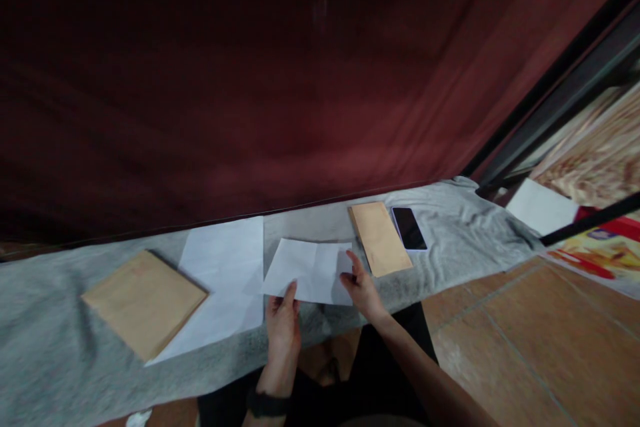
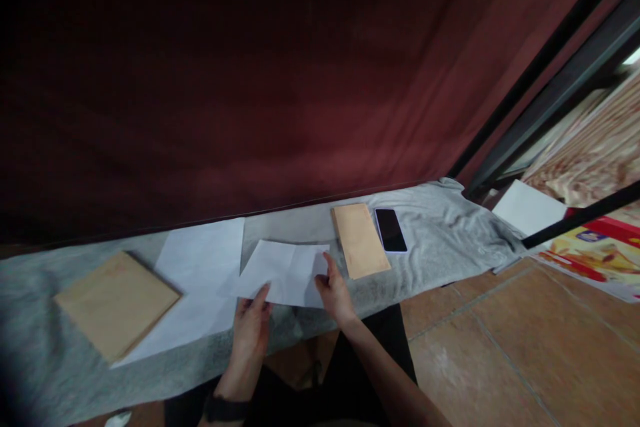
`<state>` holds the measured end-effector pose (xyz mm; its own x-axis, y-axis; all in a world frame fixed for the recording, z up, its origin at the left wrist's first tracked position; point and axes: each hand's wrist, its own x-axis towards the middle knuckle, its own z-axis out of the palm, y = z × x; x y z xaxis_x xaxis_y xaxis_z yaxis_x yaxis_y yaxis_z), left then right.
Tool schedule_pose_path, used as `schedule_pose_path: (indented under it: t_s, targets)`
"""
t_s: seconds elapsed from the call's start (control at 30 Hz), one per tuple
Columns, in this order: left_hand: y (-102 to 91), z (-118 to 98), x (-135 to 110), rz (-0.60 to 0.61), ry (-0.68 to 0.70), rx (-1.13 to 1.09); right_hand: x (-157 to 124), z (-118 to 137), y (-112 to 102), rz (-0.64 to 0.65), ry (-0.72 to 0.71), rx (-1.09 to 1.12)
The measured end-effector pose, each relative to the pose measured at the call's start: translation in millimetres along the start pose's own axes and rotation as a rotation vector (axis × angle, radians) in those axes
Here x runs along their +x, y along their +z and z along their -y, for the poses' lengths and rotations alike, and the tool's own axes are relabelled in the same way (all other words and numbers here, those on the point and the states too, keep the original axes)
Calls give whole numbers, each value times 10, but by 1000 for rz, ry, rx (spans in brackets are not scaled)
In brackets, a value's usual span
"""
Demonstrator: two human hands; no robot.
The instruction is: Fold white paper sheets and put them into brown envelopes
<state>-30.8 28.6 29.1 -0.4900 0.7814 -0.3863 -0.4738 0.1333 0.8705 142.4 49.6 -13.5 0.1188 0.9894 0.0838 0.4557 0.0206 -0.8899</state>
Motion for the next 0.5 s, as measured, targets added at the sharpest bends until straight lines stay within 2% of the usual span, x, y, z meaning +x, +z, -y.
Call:
schedule_pose_path:
  t_s: [0.17, 0.3, 0.43, 0.5]
  targets:
    - [-287, -140, 62, -8, 0, 114, 146, 32, -171, 23, -68, -145]
    - [-412, -107, 20, 55, -8, 295, 290, 99, -224, 18, -167, -326]
    - [-460, 19, 38, 107, 39, 429, 235, 213, -158, -51, -316, -544]
    - [-465, 65, 45, 115, 83, 475, 139, 279, -48, -21, -396, -564]
